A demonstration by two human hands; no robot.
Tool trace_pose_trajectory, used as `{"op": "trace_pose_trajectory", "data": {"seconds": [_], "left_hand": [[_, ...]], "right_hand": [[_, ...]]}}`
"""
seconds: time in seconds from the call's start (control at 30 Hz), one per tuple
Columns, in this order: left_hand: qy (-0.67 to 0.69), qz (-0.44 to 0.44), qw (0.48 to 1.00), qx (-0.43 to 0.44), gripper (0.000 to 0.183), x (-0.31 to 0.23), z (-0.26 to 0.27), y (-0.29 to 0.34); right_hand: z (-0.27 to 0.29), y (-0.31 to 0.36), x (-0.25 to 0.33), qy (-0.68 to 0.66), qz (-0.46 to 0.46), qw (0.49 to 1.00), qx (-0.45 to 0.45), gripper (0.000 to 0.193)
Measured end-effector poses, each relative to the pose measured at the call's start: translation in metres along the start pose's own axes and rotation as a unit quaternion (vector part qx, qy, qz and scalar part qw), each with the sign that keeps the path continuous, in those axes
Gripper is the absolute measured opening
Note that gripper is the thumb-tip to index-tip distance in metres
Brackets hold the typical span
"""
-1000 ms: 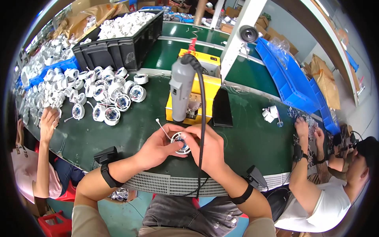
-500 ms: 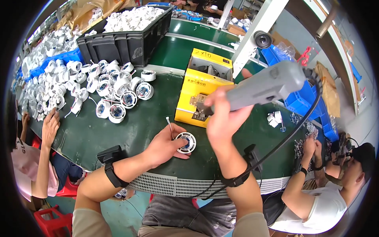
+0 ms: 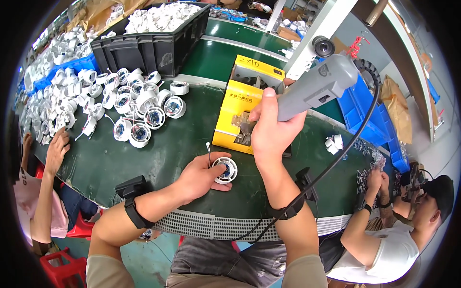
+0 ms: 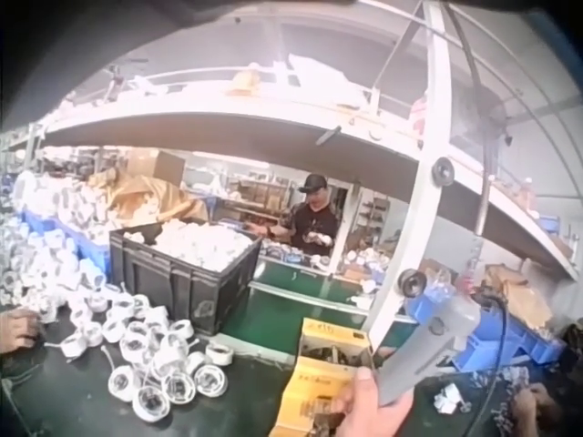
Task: The person assembles electronic components by hand, inserting a circuit board into a white plastic housing and securing the assembly with a power screwdriver. This process is repeated multiple times, with the person picking up new parts from piles on the workbench after each completion.
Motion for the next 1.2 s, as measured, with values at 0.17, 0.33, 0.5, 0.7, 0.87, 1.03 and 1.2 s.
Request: {"op": "trace_pose_trajectory", "data": {"seconds": [0.17, 0.33, 0.5, 0.7, 0.87, 1.03, 1.2], "left_hand": [[-0.002, 0.002, 1.000, -0.004, 0.036, -0.002, -0.001, 0.000], [0.000, -0.004, 1.000, -0.004, 0.036, -0.002, 0.000, -0.001], [-0.004, -0.002, 1.000, -0.001, 0.035, -0.001, 0.000, 0.000], [-0.005, 0.001, 1.000, -0.003, 0.034, 0.000, 0.000, -0.001], [-0.002, -0.005, 1.000, -0.008, 0.034, -0.001, -0.001, -0.001], [-0.002, -0.014, 1.000, -0.017, 0.034, 0.001, 0.002, 0.000], [-0.015, -0.035, 0.999, -0.031, 0.033, -0.006, 0.002, 0.001]], "right_hand": [[0.000, 0.001, 0.002, -0.018, -0.011, 1.000, -0.001, 0.032], [0.001, 0.001, 0.000, -0.019, -0.016, 1.000, -0.004, 0.031], [0.002, 0.001, 0.001, -0.021, -0.017, 0.999, 0.019, 0.032], [-0.001, -0.001, 0.000, -0.031, -0.009, 0.999, 0.010, 0.031], [-0.002, 0.001, 0.001, -0.004, -0.012, 1.000, 0.020, 0.028], [-0.009, 0.009, -0.001, -0.019, -0.041, 0.998, 0.051, 0.029], [-0.003, 0.041, 0.007, -0.102, -0.108, 0.987, 0.060, 0.032]]}}
Point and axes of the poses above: each hand's wrist, its own y-axis away from the middle knuckle, its own z-axis out of the back of the hand, x = y × z, the point moved 10 cm from there along -y, towards the middle knuckle, and after that the axes turned 3 degrees about x, right-handed, at the moved point
